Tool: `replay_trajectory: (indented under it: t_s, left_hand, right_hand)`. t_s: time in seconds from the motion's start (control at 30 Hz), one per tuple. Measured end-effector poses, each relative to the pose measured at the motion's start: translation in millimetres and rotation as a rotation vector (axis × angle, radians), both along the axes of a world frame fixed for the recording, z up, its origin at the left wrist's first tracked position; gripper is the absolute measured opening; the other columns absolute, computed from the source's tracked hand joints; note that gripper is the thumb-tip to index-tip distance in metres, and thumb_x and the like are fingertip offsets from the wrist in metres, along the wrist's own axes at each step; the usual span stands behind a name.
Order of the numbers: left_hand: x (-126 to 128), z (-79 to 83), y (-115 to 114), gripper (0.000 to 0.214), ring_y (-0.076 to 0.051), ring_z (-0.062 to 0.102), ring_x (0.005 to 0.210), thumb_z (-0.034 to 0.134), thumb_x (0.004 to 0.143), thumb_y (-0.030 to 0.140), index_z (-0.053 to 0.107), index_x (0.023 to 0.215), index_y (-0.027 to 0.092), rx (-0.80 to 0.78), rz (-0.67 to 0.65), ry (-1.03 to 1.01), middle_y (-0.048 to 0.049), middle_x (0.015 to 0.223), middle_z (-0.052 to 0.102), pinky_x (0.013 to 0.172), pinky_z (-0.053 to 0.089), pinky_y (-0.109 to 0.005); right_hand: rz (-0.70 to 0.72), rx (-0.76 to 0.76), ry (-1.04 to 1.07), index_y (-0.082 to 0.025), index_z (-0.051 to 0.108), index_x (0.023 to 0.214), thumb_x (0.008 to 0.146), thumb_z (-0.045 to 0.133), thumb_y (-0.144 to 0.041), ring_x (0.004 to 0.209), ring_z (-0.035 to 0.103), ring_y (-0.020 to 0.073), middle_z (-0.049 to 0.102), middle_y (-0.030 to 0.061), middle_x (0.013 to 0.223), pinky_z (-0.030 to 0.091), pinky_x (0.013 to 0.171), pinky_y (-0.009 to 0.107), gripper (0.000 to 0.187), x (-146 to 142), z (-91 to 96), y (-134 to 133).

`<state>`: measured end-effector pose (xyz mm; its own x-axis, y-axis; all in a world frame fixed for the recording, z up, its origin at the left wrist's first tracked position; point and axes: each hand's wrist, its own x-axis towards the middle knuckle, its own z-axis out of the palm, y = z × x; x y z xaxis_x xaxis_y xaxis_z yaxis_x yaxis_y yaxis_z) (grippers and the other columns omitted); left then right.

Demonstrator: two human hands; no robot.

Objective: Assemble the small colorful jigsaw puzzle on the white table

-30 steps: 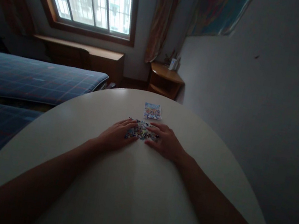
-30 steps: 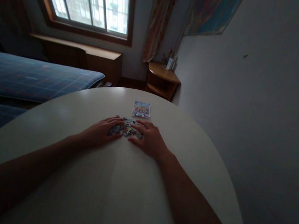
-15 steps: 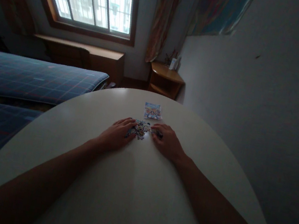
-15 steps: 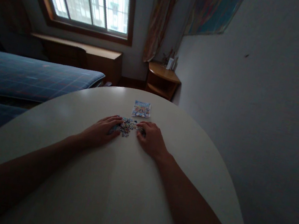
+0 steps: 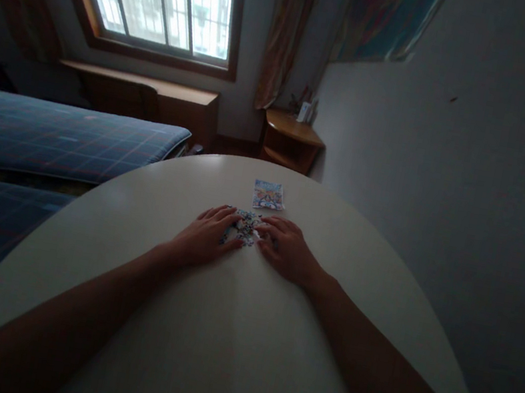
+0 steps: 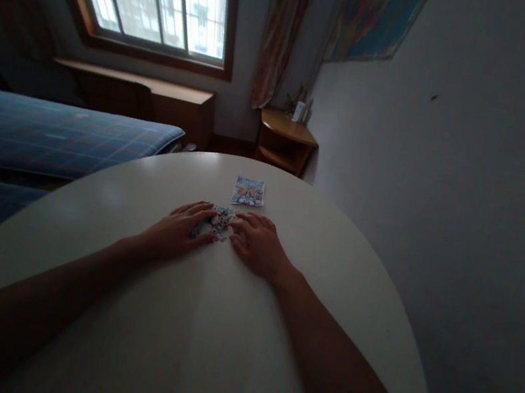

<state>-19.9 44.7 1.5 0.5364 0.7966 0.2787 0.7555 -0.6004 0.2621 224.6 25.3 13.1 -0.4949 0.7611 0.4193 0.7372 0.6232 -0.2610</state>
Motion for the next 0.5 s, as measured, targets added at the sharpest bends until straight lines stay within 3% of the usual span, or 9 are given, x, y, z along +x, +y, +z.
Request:
replay_trajectory:
  t_s: [0.17,0.33,0.5]
  left_hand:
    - [-1.3,-0.2,-0.5,0.055,-0.029,0.032,0.145,0.046,0.095,0.055,0.051,0.138,0.022,-0.011,-0.030,-0.008,-0.0096,0.153,0.043,0.119,0.027,-0.050]
    - [0.7,1.3,-0.9,0.054,-0.030,0.039,0.141,0.052,0.091,0.052,0.053,0.135,0.021,-0.004,0.029,-0.051,-0.0106,0.149,0.048,0.116,0.032,-0.049]
    - [0.9,4.6,1.7,0.044,-0.029,0.051,0.128,0.053,0.089,0.036,0.055,0.130,0.020,0.033,0.135,-0.092,-0.0099,0.137,0.058,0.112,0.039,-0.047]
  right_hand:
    - [0.082,-0.020,-0.063,-0.032,0.065,0.126,0.092,0.060,-0.033,0.140,0.041,0.0263,0.055,0.0044,0.144,0.032,0.114,0.050,0.034,0.1,-3.0,-1.7]
    - [-0.022,-0.013,0.024,-0.024,0.071,0.109,0.090,0.063,-0.030,0.126,0.054,0.0247,0.065,0.0079,0.129,0.037,0.110,0.046,0.022,-1.4,-0.9,-0.2]
    - [-0.093,-0.020,0.136,-0.024,0.069,0.110,0.084,0.063,-0.021,0.114,0.059,0.0238,0.069,0.0071,0.119,0.042,0.104,0.042,0.027,3.3,-1.3,3.8]
